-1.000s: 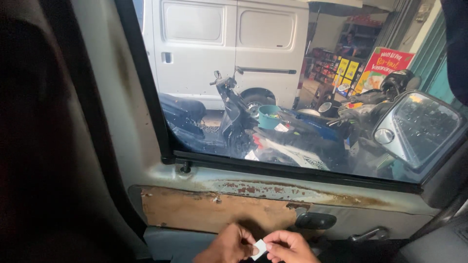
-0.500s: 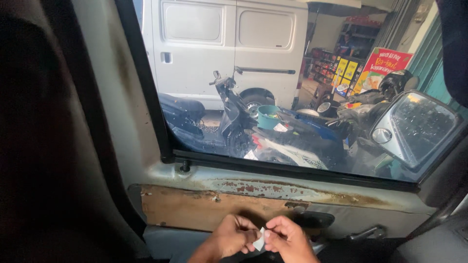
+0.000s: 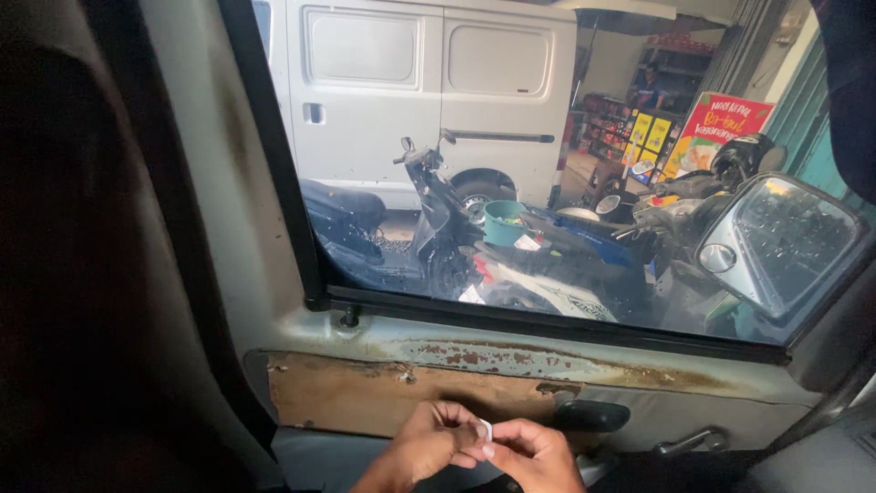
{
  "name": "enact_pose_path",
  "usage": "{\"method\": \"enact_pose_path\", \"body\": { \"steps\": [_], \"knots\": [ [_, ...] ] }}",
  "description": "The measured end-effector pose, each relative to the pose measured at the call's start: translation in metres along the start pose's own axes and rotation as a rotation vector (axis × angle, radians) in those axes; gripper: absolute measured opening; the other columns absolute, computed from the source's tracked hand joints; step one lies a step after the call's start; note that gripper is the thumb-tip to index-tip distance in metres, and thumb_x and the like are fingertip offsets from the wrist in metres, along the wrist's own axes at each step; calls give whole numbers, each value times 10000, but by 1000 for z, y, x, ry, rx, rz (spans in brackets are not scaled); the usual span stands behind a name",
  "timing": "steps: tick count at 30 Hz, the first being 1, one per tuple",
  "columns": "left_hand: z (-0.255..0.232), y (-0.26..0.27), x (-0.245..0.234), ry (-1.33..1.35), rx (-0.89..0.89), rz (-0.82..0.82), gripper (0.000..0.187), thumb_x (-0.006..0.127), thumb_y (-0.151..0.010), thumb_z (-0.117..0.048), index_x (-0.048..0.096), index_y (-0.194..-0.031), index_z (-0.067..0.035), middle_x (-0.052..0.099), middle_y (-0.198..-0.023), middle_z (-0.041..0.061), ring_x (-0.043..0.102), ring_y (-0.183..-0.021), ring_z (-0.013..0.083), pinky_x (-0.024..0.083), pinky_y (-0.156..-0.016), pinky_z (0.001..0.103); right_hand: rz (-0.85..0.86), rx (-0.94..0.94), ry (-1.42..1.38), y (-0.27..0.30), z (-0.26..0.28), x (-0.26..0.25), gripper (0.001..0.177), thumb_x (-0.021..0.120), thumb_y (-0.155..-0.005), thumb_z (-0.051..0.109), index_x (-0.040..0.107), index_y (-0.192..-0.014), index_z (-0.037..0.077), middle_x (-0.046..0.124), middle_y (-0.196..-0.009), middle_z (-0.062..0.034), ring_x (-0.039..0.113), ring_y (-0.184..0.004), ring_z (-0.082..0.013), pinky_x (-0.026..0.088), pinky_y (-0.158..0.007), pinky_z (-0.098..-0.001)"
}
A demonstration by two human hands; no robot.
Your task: Cleaning the inner car door frame and applying an adhesive strip.
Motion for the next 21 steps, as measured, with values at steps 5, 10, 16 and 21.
{"method": "enact_pose_path", "body": {
  "steps": [5,10,16,21],
  "knots": [
    [-4,-3,4,31,97,46,292,833,-874,-262,735,-934,6,768,-848,101,743,-764,163,626,-708,313,29,-133,-2,-3,2,2,209,784,-863,13,738,-1044,-81,829,-940,-137,790,-907,-172,625,-863,-329],
    [-1,-14,4,-37,113,9,238,768,-883,-241,745,-937,-11,761,-842,63,738,-748,141,617,-681,306,-25,-50,-26,-3,6,-2,277,775,-840,21,759,-1108,-46,842,-931,-119,788,-889,-150,623,-848,-306],
    [-2,-11,6,-107,92,53,216,709,-967,-277,708,-949,-61,749,-840,45,730,-751,128,601,-686,296,-108,-25,87,0,11,-9,215,791,-864,114,821,-994,-54,796,-760,-102,695,-655,-124,583,-629,-270],
    [-6,-6,10,-134,57,61,220,672,-994,-292,700,-970,-75,750,-863,28,723,-778,106,581,-704,269,-141,79,52,-4,-4,-18,232,749,-877,147,816,-1002,-36,797,-765,-107,723,-639,-147,618,-604,-286]
  ]
}}
Point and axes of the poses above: each hand's wrist, its own y-axis away from the middle knuckle, its own x-axis out of the palm, z = x × y, the point moved 6 cm from there along -y, towards the middle knuckle
